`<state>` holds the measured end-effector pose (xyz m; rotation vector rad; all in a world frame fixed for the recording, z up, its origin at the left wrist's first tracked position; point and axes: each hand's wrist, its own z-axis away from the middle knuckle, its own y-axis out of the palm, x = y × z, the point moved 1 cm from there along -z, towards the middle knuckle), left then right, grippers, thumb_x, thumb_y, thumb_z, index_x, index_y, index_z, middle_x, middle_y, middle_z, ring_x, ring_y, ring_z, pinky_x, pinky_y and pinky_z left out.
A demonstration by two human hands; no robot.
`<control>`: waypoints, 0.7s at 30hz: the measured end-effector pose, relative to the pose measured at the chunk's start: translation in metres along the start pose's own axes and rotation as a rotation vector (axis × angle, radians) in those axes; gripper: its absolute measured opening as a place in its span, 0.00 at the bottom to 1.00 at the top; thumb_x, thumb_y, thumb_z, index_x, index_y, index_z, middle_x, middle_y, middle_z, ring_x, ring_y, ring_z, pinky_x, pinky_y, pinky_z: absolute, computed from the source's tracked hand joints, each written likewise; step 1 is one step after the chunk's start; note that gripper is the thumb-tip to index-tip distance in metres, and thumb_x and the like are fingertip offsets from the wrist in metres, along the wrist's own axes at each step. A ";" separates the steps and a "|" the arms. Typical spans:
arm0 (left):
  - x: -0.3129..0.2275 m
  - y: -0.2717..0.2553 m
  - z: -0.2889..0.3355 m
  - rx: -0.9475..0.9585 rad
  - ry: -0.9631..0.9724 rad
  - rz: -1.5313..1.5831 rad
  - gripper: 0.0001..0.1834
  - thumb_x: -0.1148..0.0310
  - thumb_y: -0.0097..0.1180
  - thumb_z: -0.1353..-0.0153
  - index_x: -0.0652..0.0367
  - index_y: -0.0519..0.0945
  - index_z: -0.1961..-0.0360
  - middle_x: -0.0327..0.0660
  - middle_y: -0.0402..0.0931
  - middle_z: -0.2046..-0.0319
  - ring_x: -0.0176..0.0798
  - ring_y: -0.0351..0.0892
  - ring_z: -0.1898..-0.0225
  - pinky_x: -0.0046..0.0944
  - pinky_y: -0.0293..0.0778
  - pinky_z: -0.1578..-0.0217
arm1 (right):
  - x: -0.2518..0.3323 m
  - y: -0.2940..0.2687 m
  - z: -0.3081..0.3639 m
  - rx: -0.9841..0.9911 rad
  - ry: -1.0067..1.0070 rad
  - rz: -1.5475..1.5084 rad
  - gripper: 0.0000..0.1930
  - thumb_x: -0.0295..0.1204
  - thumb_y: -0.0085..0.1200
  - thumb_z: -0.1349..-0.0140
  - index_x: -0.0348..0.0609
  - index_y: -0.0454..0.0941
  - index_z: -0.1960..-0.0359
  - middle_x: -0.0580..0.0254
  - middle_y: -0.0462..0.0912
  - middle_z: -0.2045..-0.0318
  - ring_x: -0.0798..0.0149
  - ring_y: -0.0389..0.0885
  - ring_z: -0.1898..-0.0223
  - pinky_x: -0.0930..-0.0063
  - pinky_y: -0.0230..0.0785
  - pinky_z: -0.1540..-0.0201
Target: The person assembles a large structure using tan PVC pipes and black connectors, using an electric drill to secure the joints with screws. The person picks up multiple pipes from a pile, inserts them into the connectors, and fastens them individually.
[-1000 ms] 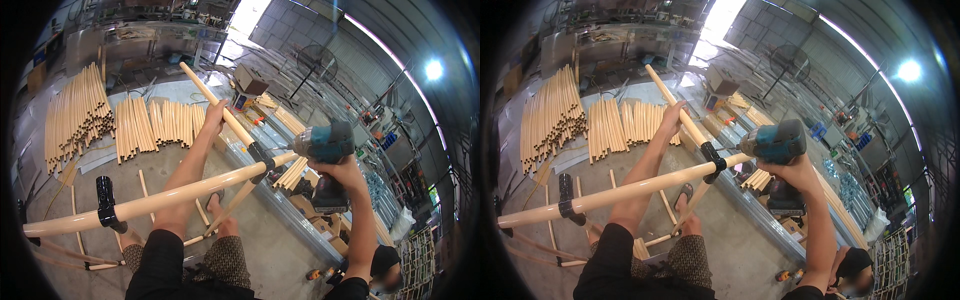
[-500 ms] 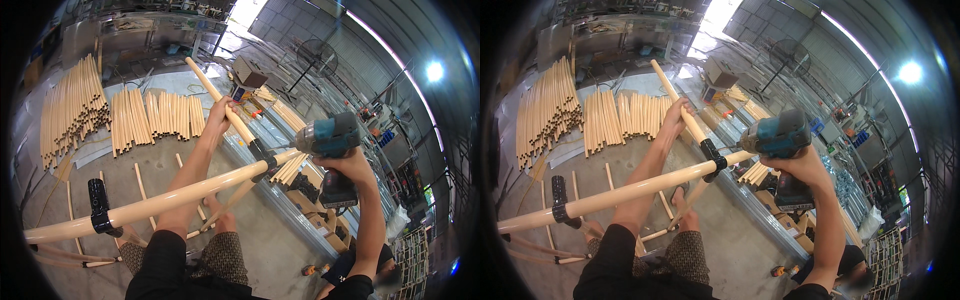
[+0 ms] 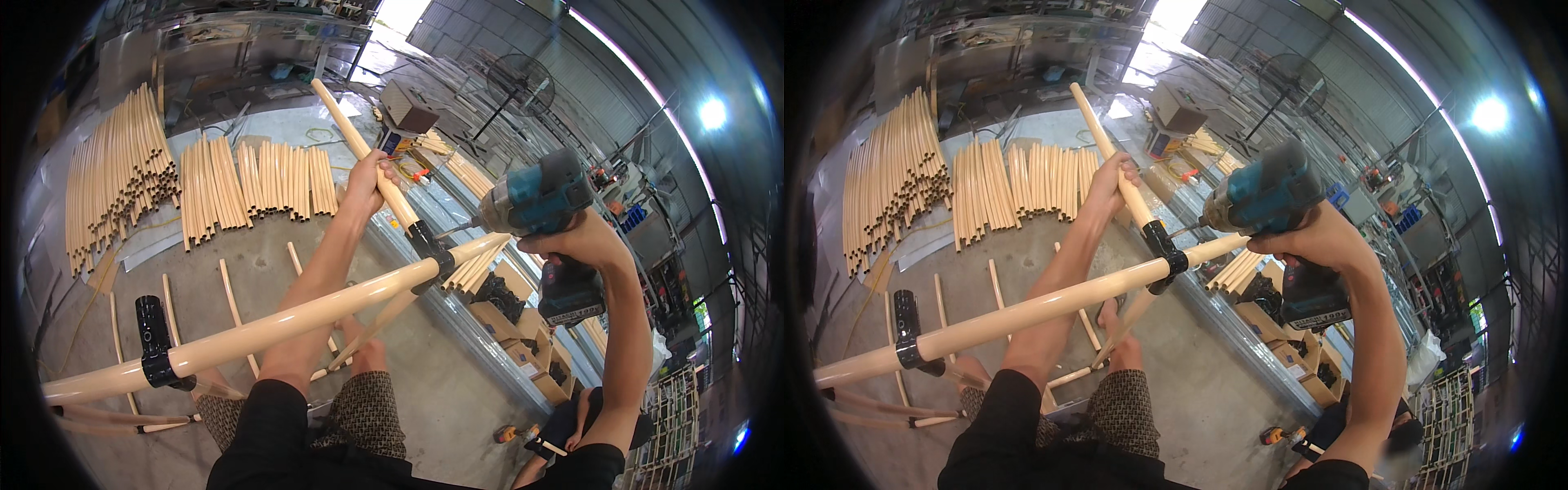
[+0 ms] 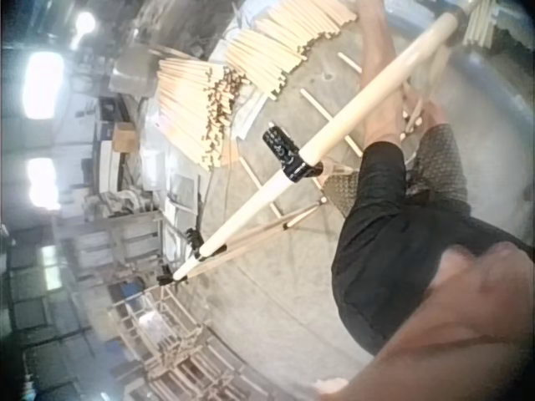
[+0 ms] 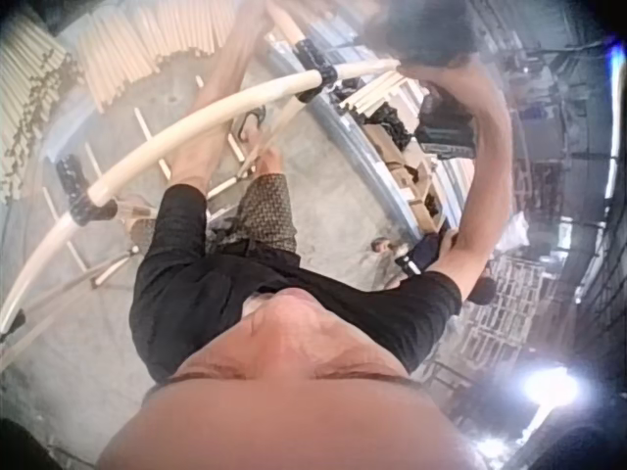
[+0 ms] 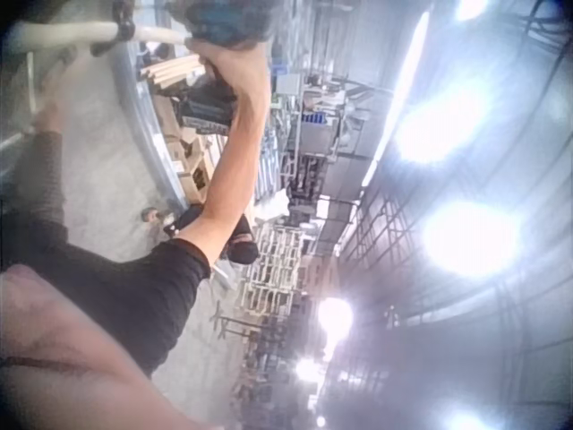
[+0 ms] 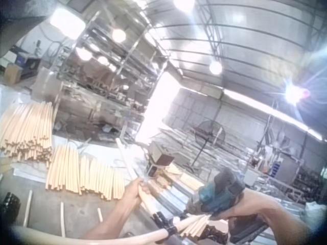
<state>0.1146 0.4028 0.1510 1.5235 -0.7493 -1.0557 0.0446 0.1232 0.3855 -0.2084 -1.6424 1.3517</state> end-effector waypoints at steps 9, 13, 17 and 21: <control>0.004 0.007 0.015 -0.022 0.057 -0.036 0.06 0.75 0.51 0.37 0.59 0.66 0.65 0.35 0.64 0.80 0.31 0.63 0.81 0.35 0.67 0.79 | 0.009 -0.001 0.012 -0.021 -0.006 0.063 0.14 0.27 0.71 0.51 0.39 0.82 0.63 0.70 0.78 0.81 0.77 0.71 0.84 0.79 0.62 0.80; 0.005 0.007 0.017 -0.032 0.081 -0.050 0.06 0.75 0.51 0.37 0.59 0.66 0.65 0.35 0.64 0.80 0.31 0.63 0.82 0.36 0.67 0.80 | 0.008 -0.002 0.014 -0.010 0.028 0.115 0.15 0.27 0.71 0.52 0.39 0.82 0.63 0.70 0.78 0.81 0.77 0.72 0.83 0.79 0.63 0.80; 0.005 0.012 0.021 -0.033 0.103 -0.091 0.06 0.74 0.51 0.37 0.59 0.65 0.65 0.35 0.64 0.80 0.31 0.63 0.82 0.36 0.67 0.81 | -0.001 -0.004 0.015 -0.005 0.027 0.091 0.15 0.28 0.72 0.53 0.39 0.82 0.63 0.70 0.79 0.81 0.77 0.72 0.83 0.80 0.63 0.79; 0.006 0.018 0.024 -0.021 0.113 -0.088 0.07 0.74 0.51 0.37 0.58 0.65 0.64 0.34 0.63 0.80 0.31 0.63 0.82 0.36 0.67 0.81 | 0.005 -0.008 0.007 0.016 0.020 0.152 0.14 0.29 0.72 0.54 0.38 0.82 0.67 0.70 0.79 0.82 0.77 0.73 0.83 0.80 0.63 0.79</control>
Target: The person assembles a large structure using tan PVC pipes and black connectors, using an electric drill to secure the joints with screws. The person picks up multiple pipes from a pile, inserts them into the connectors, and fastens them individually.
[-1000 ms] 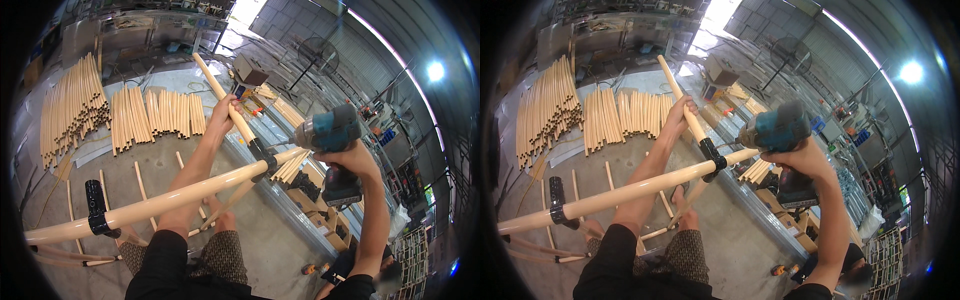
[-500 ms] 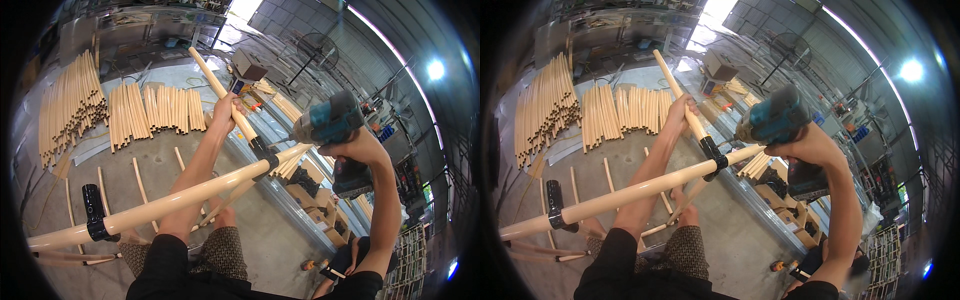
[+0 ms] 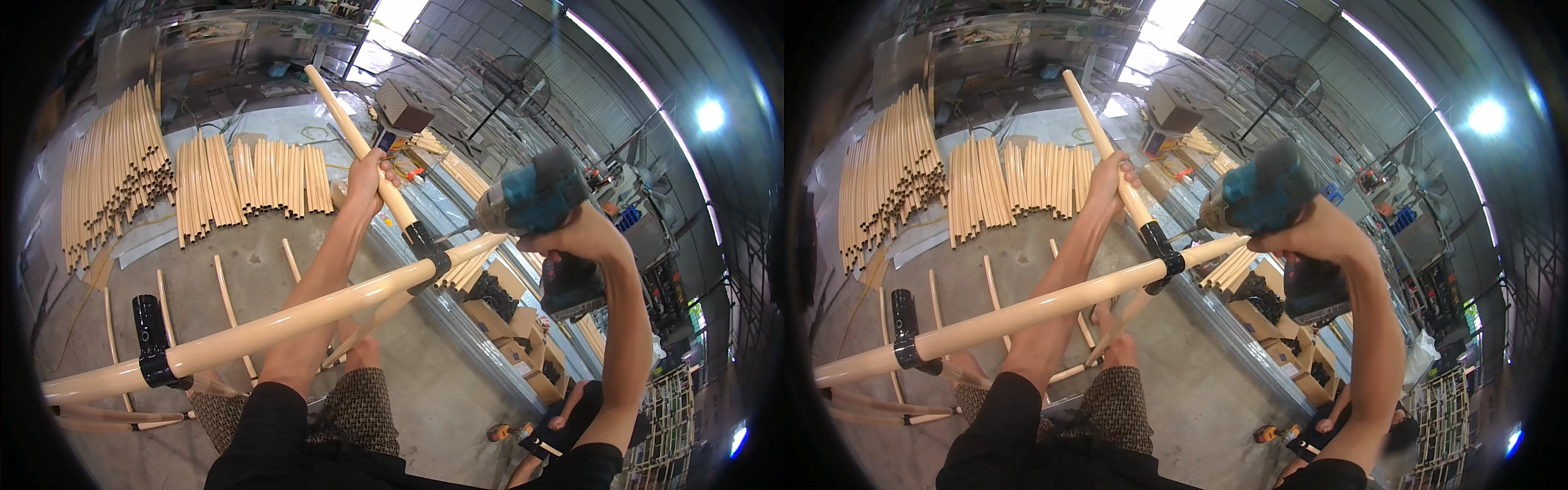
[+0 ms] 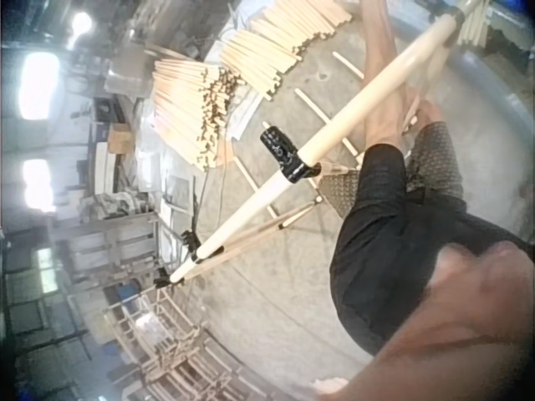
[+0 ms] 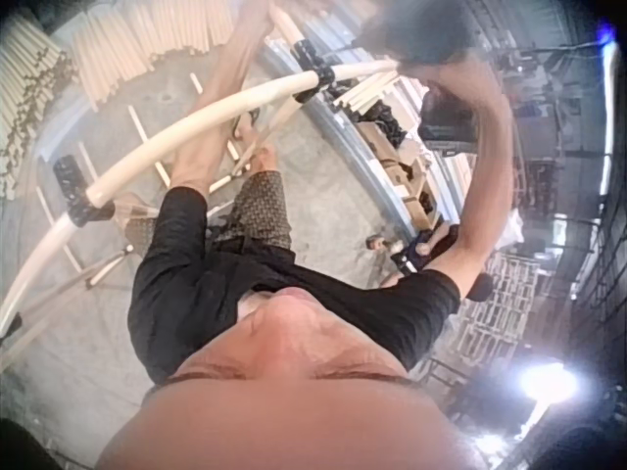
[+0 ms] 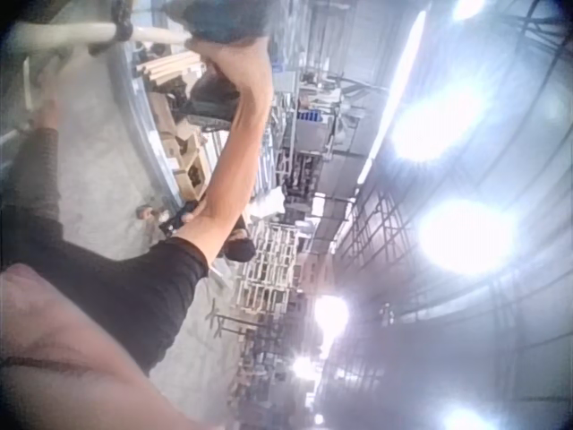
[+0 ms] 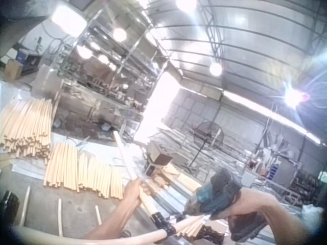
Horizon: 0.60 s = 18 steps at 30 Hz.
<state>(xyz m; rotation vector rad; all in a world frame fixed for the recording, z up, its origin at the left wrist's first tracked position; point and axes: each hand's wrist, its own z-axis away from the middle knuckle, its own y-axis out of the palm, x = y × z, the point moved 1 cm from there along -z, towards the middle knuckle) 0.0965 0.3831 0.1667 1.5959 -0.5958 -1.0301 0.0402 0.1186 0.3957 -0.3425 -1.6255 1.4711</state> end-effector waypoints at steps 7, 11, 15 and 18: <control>0.005 0.000 0.004 0.013 -0.007 -0.005 0.07 0.75 0.51 0.38 0.58 0.65 0.65 0.34 0.63 0.79 0.30 0.62 0.83 0.35 0.67 0.81 | 0.027 -0.020 -0.028 0.153 0.041 0.225 0.13 0.25 0.72 0.56 0.37 0.81 0.69 0.69 0.79 0.81 0.74 0.74 0.82 0.78 0.66 0.79; 0.007 0.003 0.009 -0.006 -0.009 -0.040 0.06 0.75 0.50 0.38 0.58 0.65 0.66 0.34 0.63 0.79 0.30 0.62 0.83 0.35 0.67 0.81 | 0.046 -0.015 -0.025 0.195 0.035 0.260 0.12 0.26 0.71 0.56 0.38 0.81 0.71 0.69 0.78 0.82 0.74 0.74 0.82 0.78 0.65 0.78; 0.012 0.002 0.009 -0.009 -0.020 -0.067 0.05 0.75 0.49 0.39 0.58 0.65 0.66 0.35 0.63 0.79 0.30 0.63 0.83 0.35 0.67 0.82 | 0.050 -0.017 -0.026 0.219 0.064 0.301 0.10 0.26 0.71 0.55 0.39 0.82 0.73 0.69 0.77 0.84 0.75 0.73 0.83 0.79 0.63 0.79; 0.016 0.004 0.012 -0.005 -0.024 -0.088 0.06 0.75 0.49 0.38 0.59 0.64 0.65 0.35 0.63 0.79 0.30 0.63 0.83 0.35 0.68 0.82 | 0.046 -0.018 -0.026 0.225 0.059 0.299 0.09 0.26 0.71 0.55 0.39 0.81 0.75 0.69 0.76 0.85 0.75 0.73 0.84 0.79 0.62 0.79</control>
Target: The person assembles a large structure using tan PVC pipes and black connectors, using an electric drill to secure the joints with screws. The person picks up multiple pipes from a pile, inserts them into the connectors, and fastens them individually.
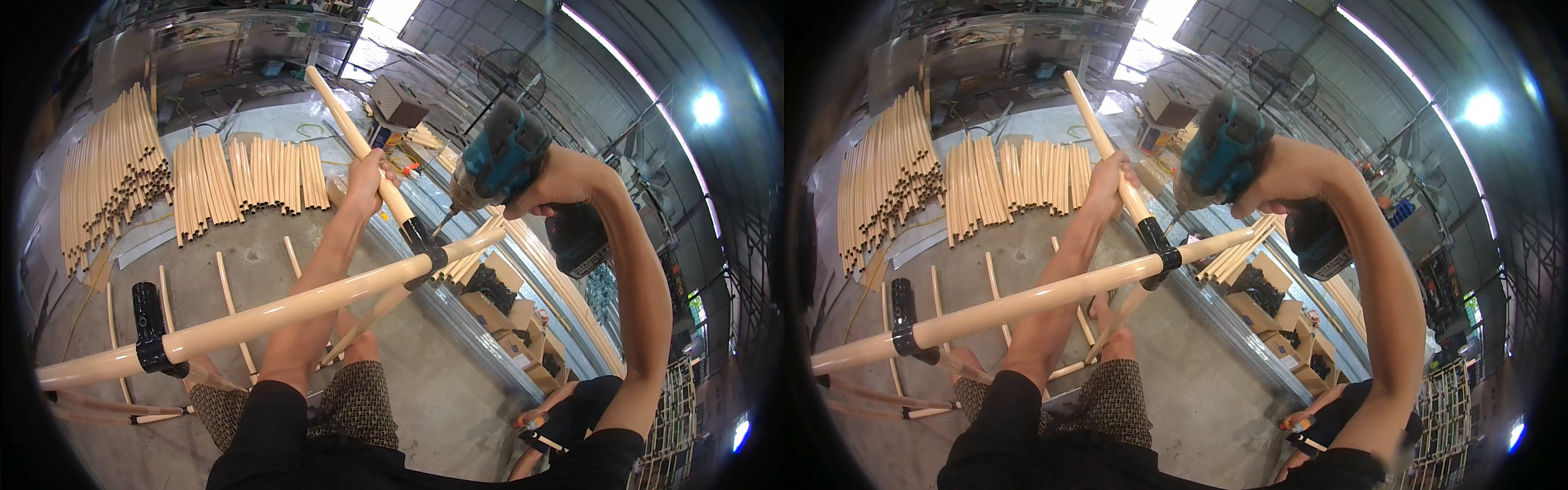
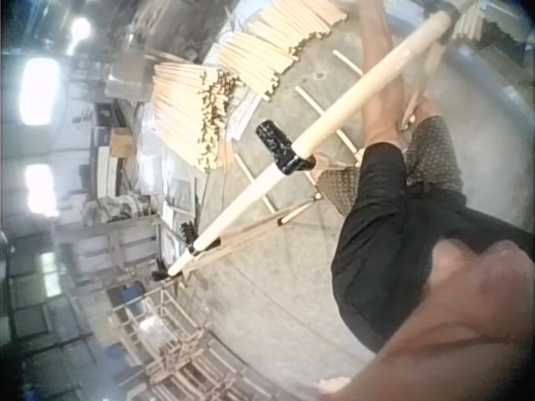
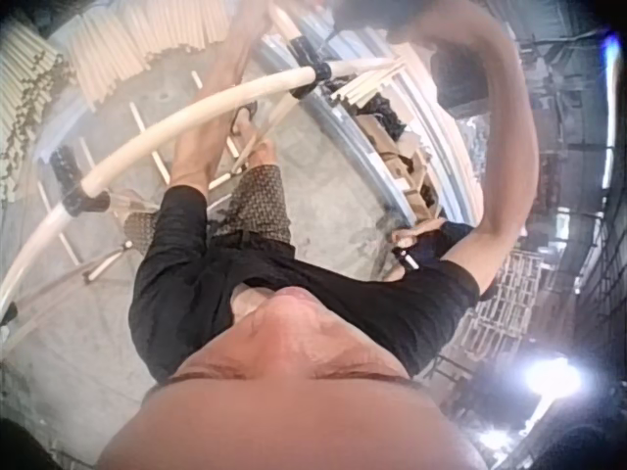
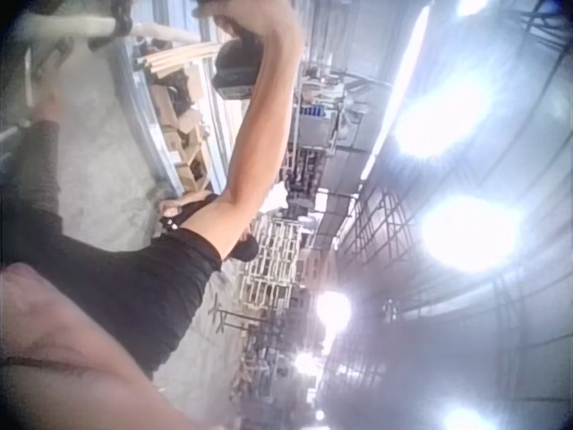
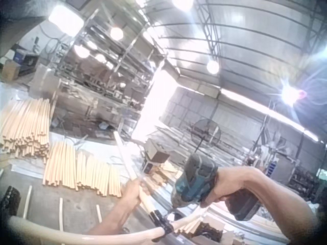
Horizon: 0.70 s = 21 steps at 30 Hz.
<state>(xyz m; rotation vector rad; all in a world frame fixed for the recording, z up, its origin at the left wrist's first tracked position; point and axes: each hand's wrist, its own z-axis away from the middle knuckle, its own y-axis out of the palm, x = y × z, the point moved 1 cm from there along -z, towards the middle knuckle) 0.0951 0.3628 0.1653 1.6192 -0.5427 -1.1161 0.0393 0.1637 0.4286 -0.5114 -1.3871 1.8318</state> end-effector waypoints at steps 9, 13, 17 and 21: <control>0.004 0.004 0.012 0.026 0.024 -0.002 0.06 0.75 0.48 0.38 0.60 0.63 0.65 0.37 0.63 0.79 0.32 0.67 0.83 0.39 0.71 0.83 | 0.001 0.008 0.018 -0.054 0.001 -0.073 0.11 0.25 0.71 0.56 0.37 0.81 0.74 0.69 0.76 0.85 0.74 0.72 0.84 0.78 0.61 0.81; -0.001 0.009 0.017 0.027 0.043 -0.025 0.07 0.75 0.48 0.38 0.60 0.63 0.63 0.37 0.63 0.78 0.32 0.66 0.82 0.39 0.71 0.83 | 0.002 0.009 0.022 -0.078 0.011 -0.057 0.10 0.23 0.71 0.56 0.37 0.80 0.74 0.69 0.76 0.85 0.74 0.73 0.84 0.78 0.61 0.81; 0.001 0.012 0.018 0.033 0.043 -0.009 0.07 0.75 0.47 0.38 0.60 0.62 0.62 0.37 0.63 0.78 0.32 0.65 0.82 0.39 0.71 0.83 | -0.010 0.011 0.020 -0.080 -0.001 -0.093 0.09 0.23 0.71 0.57 0.38 0.80 0.76 0.68 0.77 0.85 0.74 0.73 0.85 0.78 0.62 0.82; 0.000 0.014 0.020 0.000 0.041 -0.043 0.08 0.74 0.48 0.37 0.56 0.61 0.64 0.34 0.61 0.78 0.30 0.63 0.83 0.36 0.68 0.83 | -0.011 0.012 0.022 -0.084 -0.012 -0.106 0.10 0.23 0.71 0.57 0.38 0.80 0.76 0.69 0.77 0.84 0.75 0.73 0.85 0.79 0.62 0.82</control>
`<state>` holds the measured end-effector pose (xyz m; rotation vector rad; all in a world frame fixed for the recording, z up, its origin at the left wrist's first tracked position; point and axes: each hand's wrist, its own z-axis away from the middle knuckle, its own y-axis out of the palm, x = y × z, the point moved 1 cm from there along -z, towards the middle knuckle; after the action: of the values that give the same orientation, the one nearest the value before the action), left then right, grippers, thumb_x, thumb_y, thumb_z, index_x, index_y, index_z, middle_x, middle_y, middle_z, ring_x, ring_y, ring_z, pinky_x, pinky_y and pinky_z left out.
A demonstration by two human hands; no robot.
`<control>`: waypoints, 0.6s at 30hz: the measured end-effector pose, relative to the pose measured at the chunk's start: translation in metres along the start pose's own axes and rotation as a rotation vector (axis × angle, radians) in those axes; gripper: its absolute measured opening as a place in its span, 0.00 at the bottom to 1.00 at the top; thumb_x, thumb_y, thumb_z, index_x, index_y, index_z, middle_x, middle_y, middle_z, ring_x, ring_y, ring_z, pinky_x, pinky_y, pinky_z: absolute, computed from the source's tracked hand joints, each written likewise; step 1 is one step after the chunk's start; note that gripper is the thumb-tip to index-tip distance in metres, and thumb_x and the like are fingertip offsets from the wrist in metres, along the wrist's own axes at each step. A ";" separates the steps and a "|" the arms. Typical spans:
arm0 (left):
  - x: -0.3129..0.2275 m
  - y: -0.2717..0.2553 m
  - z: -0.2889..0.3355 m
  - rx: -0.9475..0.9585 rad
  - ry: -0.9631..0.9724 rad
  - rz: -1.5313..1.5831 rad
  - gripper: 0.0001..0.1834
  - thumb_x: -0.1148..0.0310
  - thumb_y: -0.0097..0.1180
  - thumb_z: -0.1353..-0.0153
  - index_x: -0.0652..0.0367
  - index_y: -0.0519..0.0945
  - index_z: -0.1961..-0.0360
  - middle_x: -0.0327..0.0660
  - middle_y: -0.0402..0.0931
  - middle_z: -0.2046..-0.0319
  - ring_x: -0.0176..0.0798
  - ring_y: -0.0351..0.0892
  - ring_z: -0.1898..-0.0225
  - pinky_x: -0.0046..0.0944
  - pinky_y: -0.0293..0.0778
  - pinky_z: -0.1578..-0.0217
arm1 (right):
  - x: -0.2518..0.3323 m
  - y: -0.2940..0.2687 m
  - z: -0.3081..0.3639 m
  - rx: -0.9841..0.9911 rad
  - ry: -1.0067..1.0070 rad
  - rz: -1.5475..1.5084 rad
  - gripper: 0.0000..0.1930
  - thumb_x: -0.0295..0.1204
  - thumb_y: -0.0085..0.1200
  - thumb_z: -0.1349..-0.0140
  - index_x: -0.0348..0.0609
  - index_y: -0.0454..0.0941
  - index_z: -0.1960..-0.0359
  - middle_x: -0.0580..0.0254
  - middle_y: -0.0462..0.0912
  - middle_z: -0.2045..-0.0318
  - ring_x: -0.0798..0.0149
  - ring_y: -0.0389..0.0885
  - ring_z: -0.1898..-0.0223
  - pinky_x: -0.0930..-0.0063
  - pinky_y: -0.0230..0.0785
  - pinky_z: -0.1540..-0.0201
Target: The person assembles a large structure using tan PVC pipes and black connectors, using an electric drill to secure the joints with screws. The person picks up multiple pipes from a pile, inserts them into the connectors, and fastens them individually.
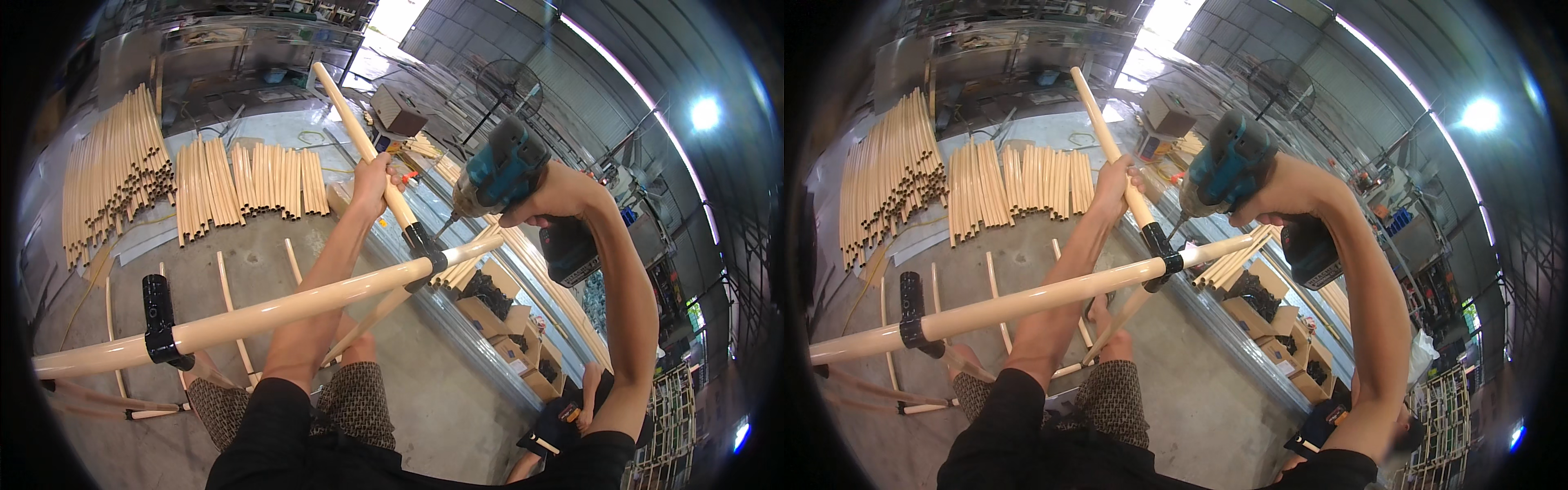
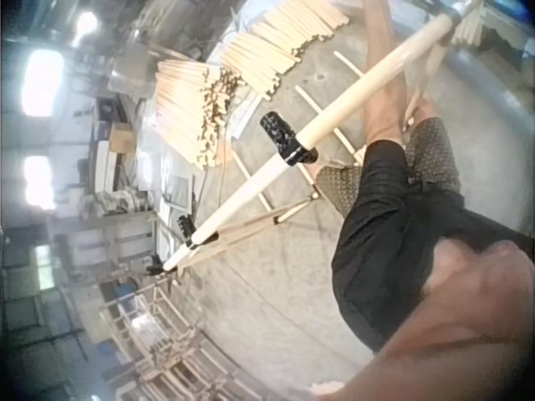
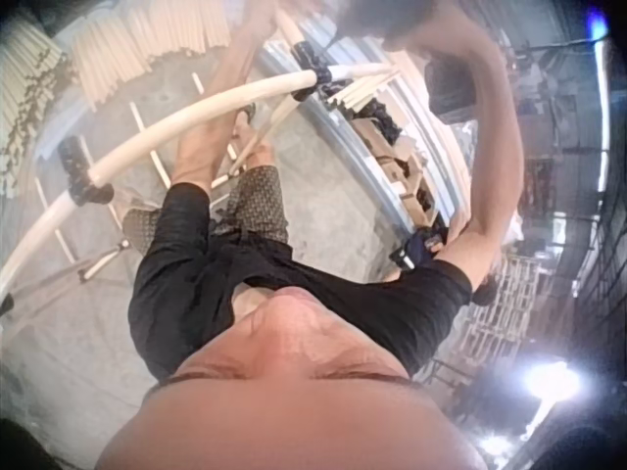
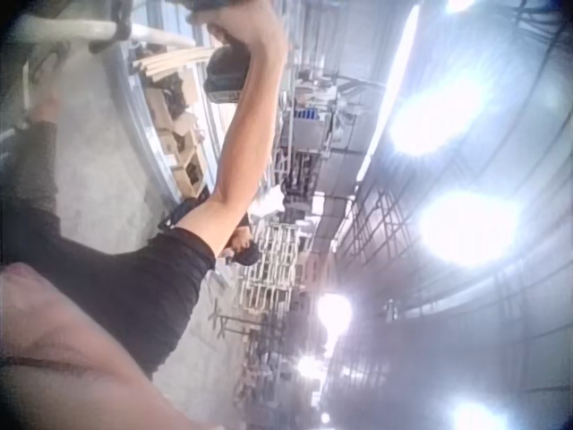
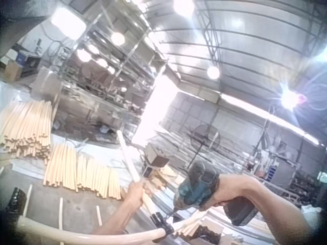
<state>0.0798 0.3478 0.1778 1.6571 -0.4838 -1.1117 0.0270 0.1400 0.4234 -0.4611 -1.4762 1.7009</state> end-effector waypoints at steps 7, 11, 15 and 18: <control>0.005 -0.002 0.000 0.033 -0.011 0.008 0.08 0.74 0.49 0.37 0.57 0.61 0.64 0.35 0.62 0.78 0.30 0.64 0.81 0.36 0.68 0.82 | -0.010 0.000 -0.001 -0.021 -0.053 0.020 0.11 0.23 0.71 0.57 0.38 0.80 0.74 0.69 0.77 0.84 0.75 0.72 0.85 0.78 0.62 0.82; 0.003 -0.004 -0.002 0.036 0.011 -0.013 0.08 0.74 0.49 0.37 0.57 0.62 0.64 0.35 0.63 0.78 0.30 0.64 0.81 0.36 0.69 0.81 | -0.009 0.002 -0.002 0.010 -0.027 -0.052 0.11 0.23 0.71 0.57 0.38 0.80 0.73 0.70 0.77 0.84 0.75 0.72 0.84 0.79 0.62 0.81; 0.000 -0.007 -0.006 0.026 0.004 -0.018 0.07 0.74 0.49 0.37 0.59 0.63 0.65 0.35 0.63 0.78 0.31 0.66 0.81 0.37 0.70 0.81 | 0.000 0.003 -0.005 -0.002 -0.027 -0.016 0.11 0.22 0.71 0.57 0.38 0.80 0.72 0.70 0.77 0.84 0.75 0.72 0.84 0.79 0.61 0.81; 0.002 -0.009 -0.007 0.011 -0.005 -0.022 0.06 0.74 0.50 0.37 0.60 0.64 0.66 0.36 0.64 0.78 0.32 0.67 0.81 0.38 0.70 0.81 | 0.003 0.001 -0.008 0.023 -0.023 -0.015 0.11 0.22 0.71 0.57 0.38 0.80 0.72 0.69 0.77 0.84 0.75 0.72 0.84 0.80 0.61 0.81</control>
<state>0.0853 0.3536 0.1696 1.6733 -0.4771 -1.1316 0.0306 0.1475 0.4215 -0.4184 -1.4717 1.7149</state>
